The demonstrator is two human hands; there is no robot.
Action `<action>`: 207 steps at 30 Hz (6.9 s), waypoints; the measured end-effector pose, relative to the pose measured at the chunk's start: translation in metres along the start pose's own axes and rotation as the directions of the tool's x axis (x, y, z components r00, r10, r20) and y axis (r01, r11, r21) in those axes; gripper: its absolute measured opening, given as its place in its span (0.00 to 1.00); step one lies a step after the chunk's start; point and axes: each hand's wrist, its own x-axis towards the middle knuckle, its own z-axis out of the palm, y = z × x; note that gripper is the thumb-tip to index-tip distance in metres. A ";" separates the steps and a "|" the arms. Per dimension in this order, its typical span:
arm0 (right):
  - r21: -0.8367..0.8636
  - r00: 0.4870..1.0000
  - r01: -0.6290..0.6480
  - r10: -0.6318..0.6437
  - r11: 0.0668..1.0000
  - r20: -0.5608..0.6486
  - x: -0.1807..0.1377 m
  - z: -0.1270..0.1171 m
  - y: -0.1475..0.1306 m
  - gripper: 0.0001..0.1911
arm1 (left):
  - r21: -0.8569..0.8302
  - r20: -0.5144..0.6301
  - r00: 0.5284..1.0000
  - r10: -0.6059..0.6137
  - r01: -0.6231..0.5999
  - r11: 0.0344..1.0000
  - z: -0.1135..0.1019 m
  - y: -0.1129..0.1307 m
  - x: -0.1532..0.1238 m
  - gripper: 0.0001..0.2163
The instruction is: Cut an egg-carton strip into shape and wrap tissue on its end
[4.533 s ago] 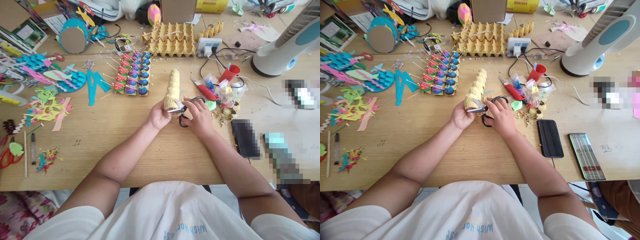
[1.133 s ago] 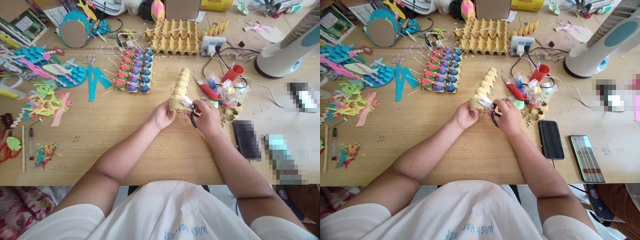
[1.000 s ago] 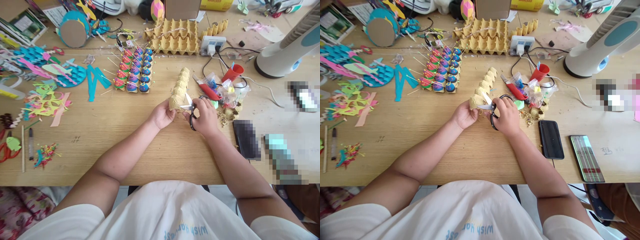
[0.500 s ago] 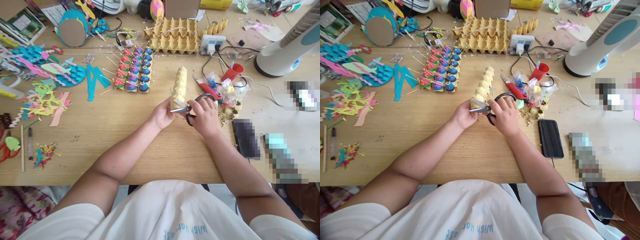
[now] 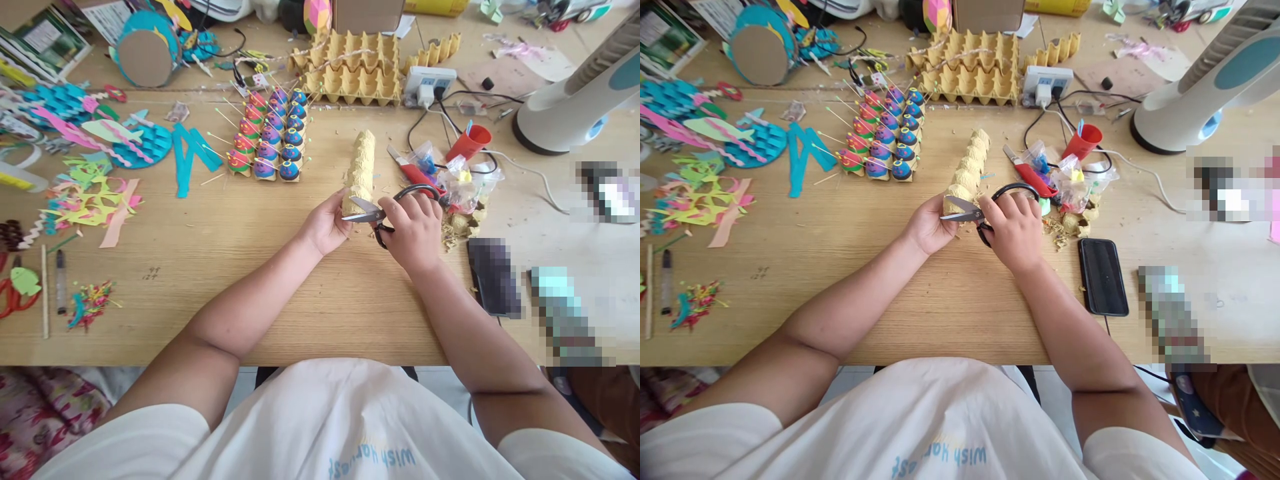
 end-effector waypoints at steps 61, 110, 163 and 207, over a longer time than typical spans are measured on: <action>0.215 0.988 -0.147 0.152 0.966 -0.007 0.002 0.013 0.013 0.18 | 0.000 -0.057 0.998 0.012 -0.012 1.000 -0.001 0.003 0.002 0.08; -0.021 0.957 -0.198 0.198 0.980 0.210 0.003 -0.035 -0.036 0.18 | 0.008 0.023 0.995 0.094 -0.094 0.996 0.003 -0.001 -0.003 0.25; -0.142 0.924 -0.282 0.309 0.949 0.227 0.013 -0.034 -0.039 0.19 | 0.003 0.123 0.990 0.067 -0.068 0.998 0.002 0.001 -0.007 0.23; -0.195 0.904 -0.213 0.269 0.957 0.331 0.019 -0.041 -0.030 0.13 | 0.051 0.076 0.996 0.049 -0.052 0.997 -0.002 0.003 -0.003 0.24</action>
